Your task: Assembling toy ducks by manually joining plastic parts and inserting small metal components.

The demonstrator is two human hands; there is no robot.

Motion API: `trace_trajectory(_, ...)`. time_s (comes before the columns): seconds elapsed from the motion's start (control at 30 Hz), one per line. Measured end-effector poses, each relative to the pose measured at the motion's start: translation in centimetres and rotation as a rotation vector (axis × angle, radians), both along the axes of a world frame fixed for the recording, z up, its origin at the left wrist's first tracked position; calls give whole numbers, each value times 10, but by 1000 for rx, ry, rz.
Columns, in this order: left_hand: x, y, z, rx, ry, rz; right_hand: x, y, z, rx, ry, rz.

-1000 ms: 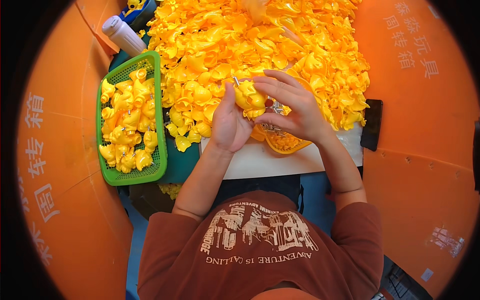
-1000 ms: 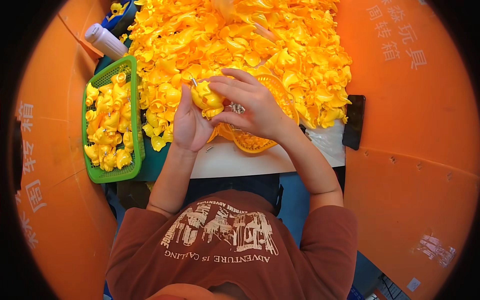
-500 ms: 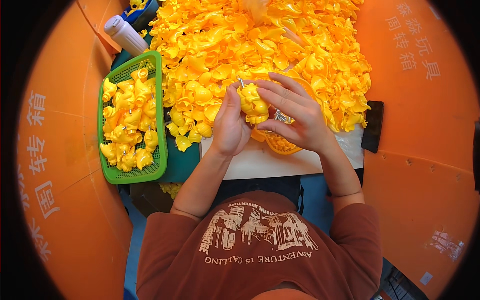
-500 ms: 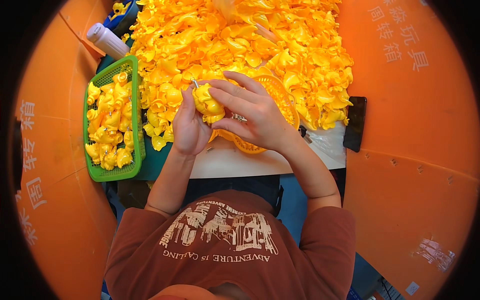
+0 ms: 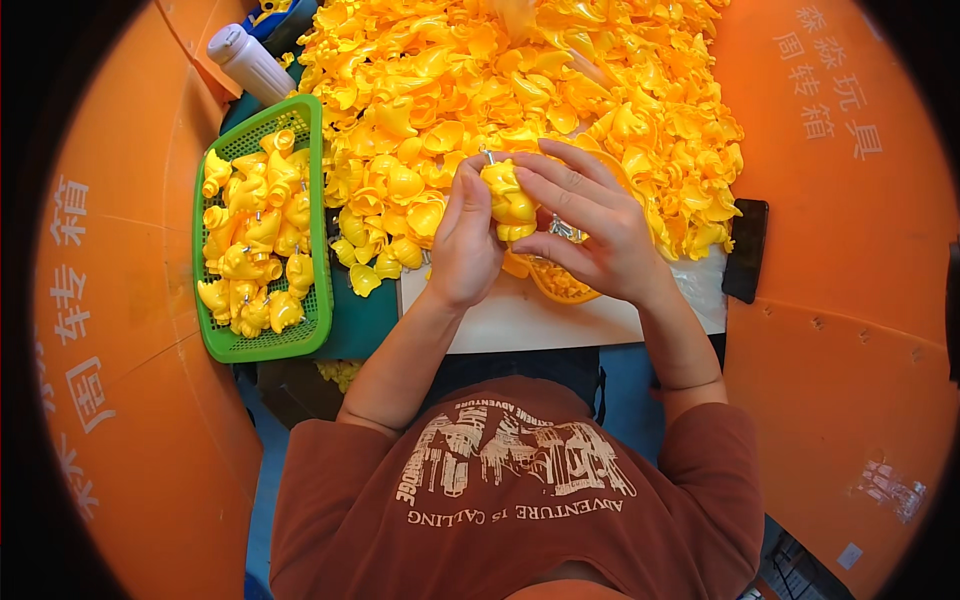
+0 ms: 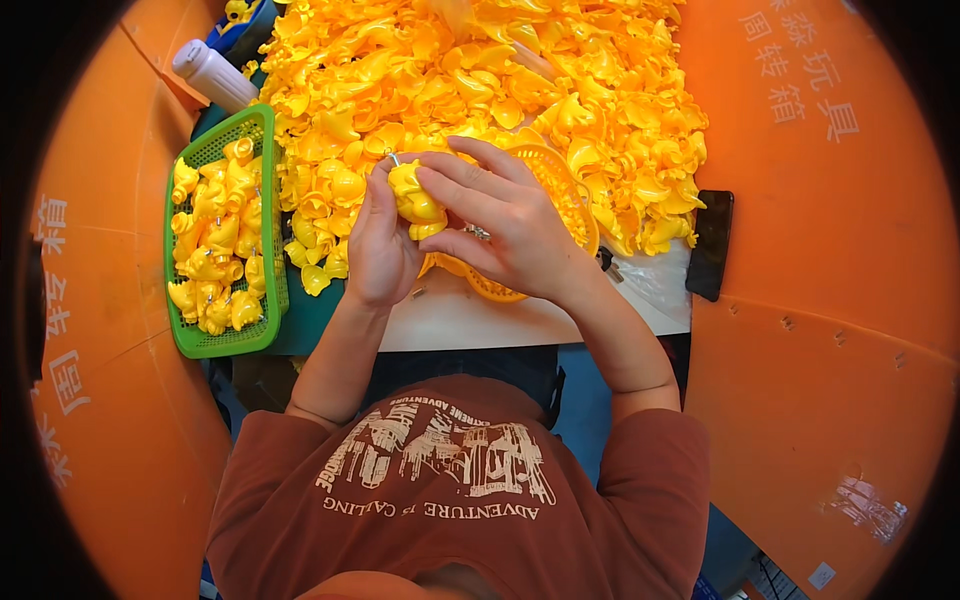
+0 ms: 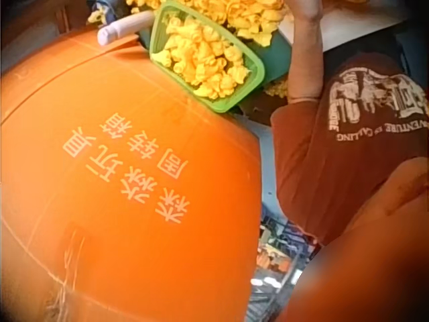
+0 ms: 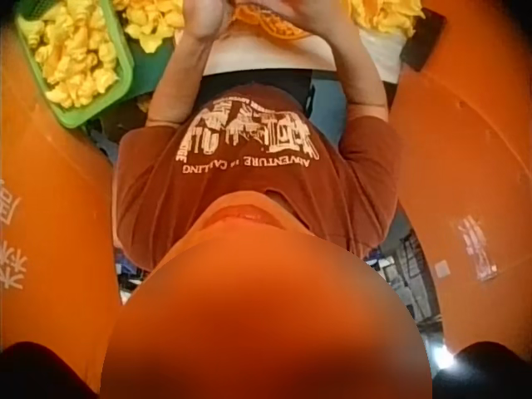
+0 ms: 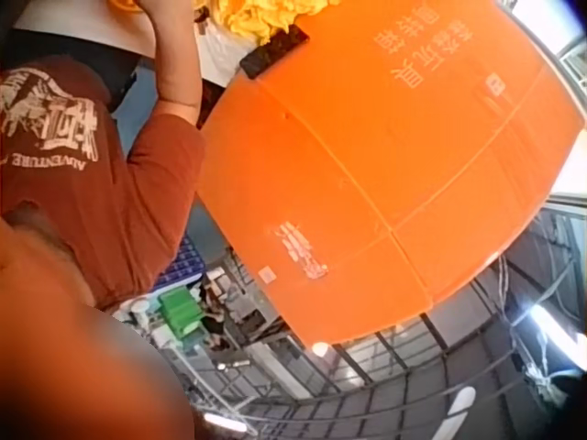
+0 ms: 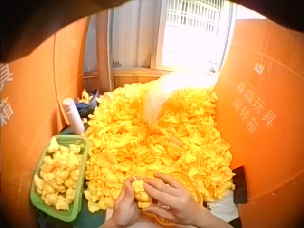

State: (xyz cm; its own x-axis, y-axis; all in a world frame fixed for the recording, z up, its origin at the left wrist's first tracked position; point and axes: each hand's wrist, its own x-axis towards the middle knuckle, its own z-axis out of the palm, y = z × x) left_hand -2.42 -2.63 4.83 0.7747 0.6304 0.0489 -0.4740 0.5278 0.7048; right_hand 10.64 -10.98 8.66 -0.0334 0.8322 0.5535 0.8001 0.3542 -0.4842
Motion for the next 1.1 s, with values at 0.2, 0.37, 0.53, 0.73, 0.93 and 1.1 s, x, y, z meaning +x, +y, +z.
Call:
trace_trajectory(0.2, -4, 1, 3, -95, -40, 11, 3, 6, -3, 1, 44, 51)
trace_trajectory(0.37, -4, -2, 2, 103, 54, 46, 3, 6, -8, 20, 90, 83)
trace_trajectory(0.53, -3, 1, -1, 96, 10, 27, -5, 7, -14, 16, 957, 119)
trace_trajectory(0.73, -2, -5, -1, 215, -32, 38, 3, 15, -6, -340, 1283, 116)
trace_trajectory(0.93, -6, -3, -3, 227, -82, -4, 7, 16, -10, -328, 1433, 210)
trace_trajectory(1.1, -8, -2, -3, 219, -114, -58, 14, 14, -12, -402, 1532, 281)
